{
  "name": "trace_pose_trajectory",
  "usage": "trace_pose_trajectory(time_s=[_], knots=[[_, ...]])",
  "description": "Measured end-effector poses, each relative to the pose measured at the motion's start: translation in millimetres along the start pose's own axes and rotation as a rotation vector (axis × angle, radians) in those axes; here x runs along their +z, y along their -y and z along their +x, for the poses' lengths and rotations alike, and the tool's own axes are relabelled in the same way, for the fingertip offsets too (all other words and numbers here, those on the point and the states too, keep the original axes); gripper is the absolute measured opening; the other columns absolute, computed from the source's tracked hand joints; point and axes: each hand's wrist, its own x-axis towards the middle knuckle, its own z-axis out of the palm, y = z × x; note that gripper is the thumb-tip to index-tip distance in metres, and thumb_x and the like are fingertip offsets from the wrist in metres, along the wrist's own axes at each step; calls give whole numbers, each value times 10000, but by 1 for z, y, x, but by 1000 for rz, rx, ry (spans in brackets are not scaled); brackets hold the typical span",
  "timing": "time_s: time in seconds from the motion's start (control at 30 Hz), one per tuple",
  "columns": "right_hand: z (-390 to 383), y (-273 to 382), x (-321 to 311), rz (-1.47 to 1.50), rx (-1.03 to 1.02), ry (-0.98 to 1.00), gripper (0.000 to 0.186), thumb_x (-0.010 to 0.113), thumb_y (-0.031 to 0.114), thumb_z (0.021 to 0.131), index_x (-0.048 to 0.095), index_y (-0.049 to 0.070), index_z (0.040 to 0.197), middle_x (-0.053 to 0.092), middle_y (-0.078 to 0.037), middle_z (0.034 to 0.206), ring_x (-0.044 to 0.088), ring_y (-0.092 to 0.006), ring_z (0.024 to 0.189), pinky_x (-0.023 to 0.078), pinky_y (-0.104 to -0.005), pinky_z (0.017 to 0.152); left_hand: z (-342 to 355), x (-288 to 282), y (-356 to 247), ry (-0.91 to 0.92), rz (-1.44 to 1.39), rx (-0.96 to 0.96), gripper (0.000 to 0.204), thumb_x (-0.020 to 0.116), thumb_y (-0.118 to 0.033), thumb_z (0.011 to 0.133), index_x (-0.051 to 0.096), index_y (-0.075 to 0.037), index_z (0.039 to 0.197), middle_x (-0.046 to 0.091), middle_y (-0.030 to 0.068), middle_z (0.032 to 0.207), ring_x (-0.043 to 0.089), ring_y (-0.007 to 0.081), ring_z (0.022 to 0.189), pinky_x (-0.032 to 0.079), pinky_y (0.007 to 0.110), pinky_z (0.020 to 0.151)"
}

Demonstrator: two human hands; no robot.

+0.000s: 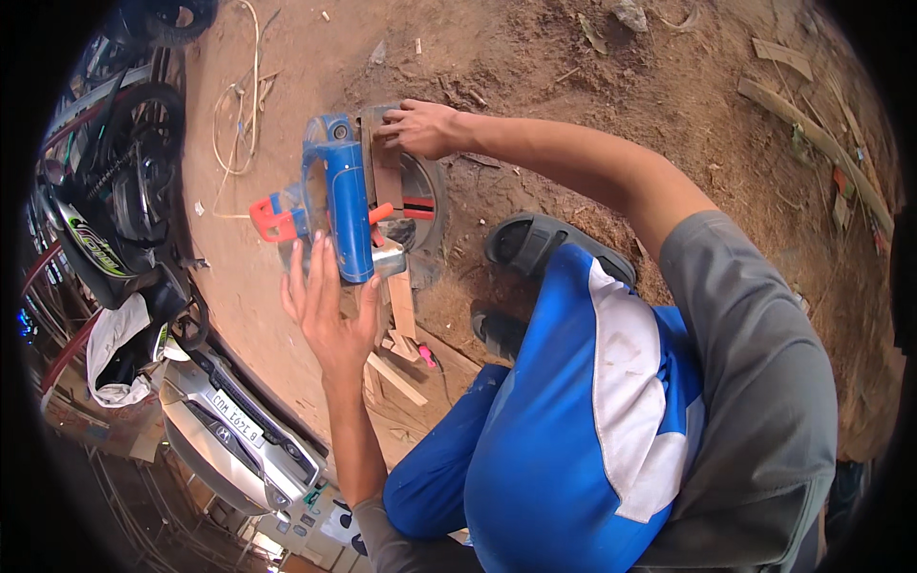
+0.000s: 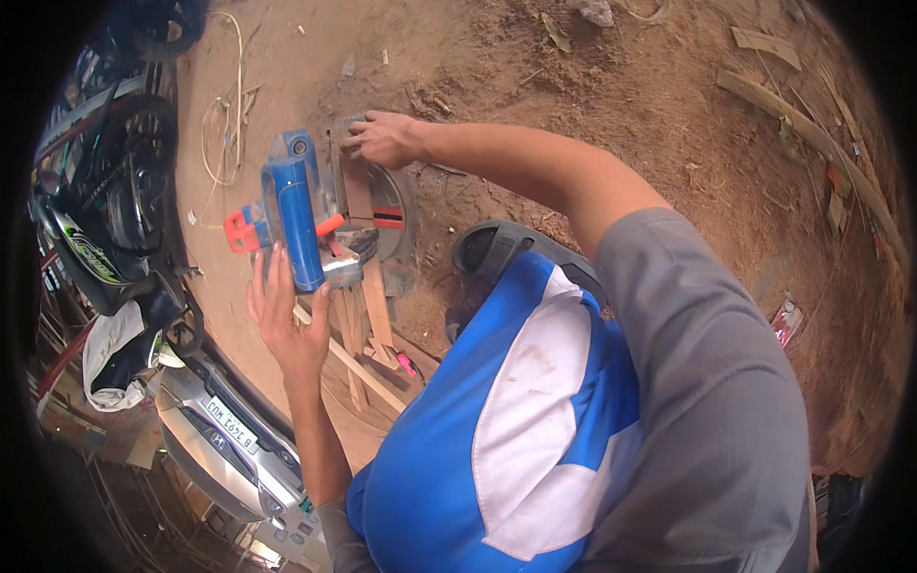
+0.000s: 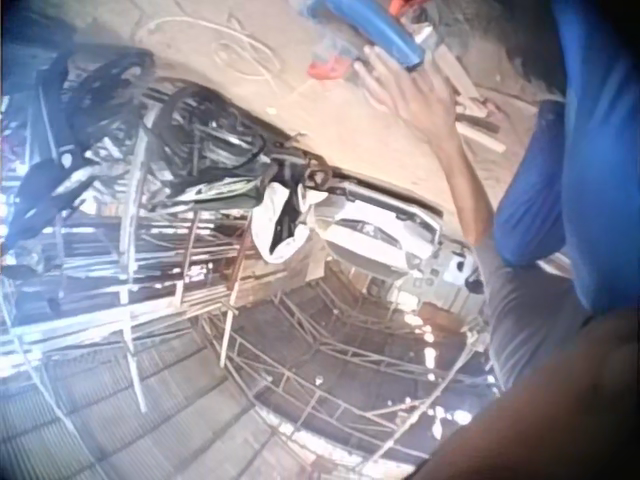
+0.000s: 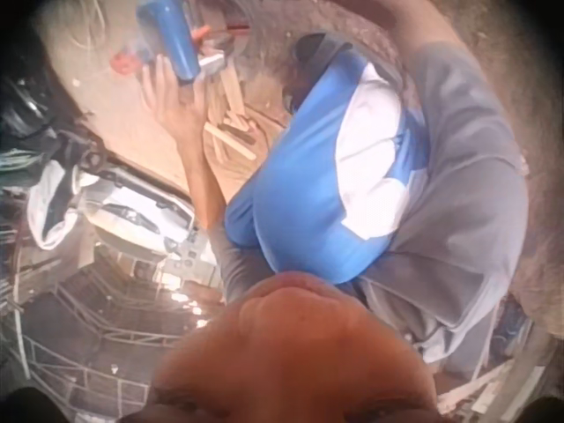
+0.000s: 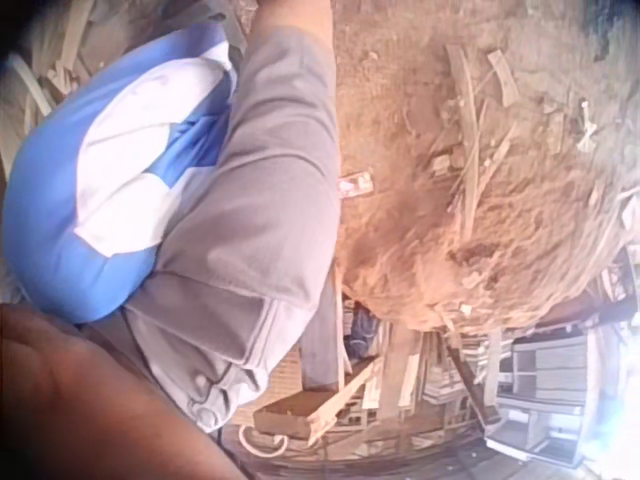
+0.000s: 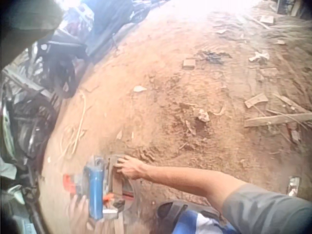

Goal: The person marks a curved piece of wood with a pink marker and then cuts it using a miter saw.

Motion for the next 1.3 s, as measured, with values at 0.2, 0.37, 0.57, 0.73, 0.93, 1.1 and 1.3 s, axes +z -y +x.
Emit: trace_pose_trajectory(time_s=[0.2,0.37,0.57,0.73,0.93,1.1,1.3], knots=[[14,-5,4,-37,-32,87,456,605,216,927,663,214,1378,538,21,1518,484,-221,1387,463,-440,1031,1,0,0,-15,-15,13,682,817,-256,881,590,-35,1485,607,131,1515,479,368,1478,267,546,1219],[20,-8,9,-1,-1,43,487,594,209,945,630,203,1431,531,-13,1517,456,-240,1421,464,-466,1026,3,0,-1,-8,5,19,667,817,-217,876,596,-26,1476,617,140,1500,485,371,1472,278,527,1222],[30,-5,2,-41,-22,110,485,585,212,964,608,228,1449,541,-26,1477,459,-243,1418,465,-478,1027,1,-3,-1,1,-8,-5,677,823,-221,873,594,-33,1482,618,131,1500,490,363,1470,276,524,1219],[32,-7,0,-53,-21,120,487,591,211,958,611,247,1443,543,-22,1471,462,-240,1414,471,-478,1027,0,4,4,-12,-39,-13,702,829,-335,878,601,-67,1485,608,92,1521,485,348,1472,241,569,1207],[32,-3,-6,-8,-15,159,504,621,202,937,614,239,1439,529,-8,1503,469,-240,1418,477,-497,1027,-2,0,0,10,-2,-26,682,820,-236,876,590,-48,1490,607,112,1516,484,353,1473,273,525,1216],[21,-15,5,-88,-50,83,570,730,220,870,619,231,1429,532,8,1503,490,-225,1403,473,-483,1039,0,0,-4,-30,15,-24,669,807,-244,889,588,-50,1492,608,112,1514,486,359,1466,289,520,1207],[9,-5,-27,12,-16,138,543,748,201,849,620,191,1376,648,-27,1281,575,-254,1295,464,-439,1055,-6,-8,5,-63,-4,-67,640,777,-274,925,586,-50,1493,615,125,1499,501,372,1446,306,496,1203]])
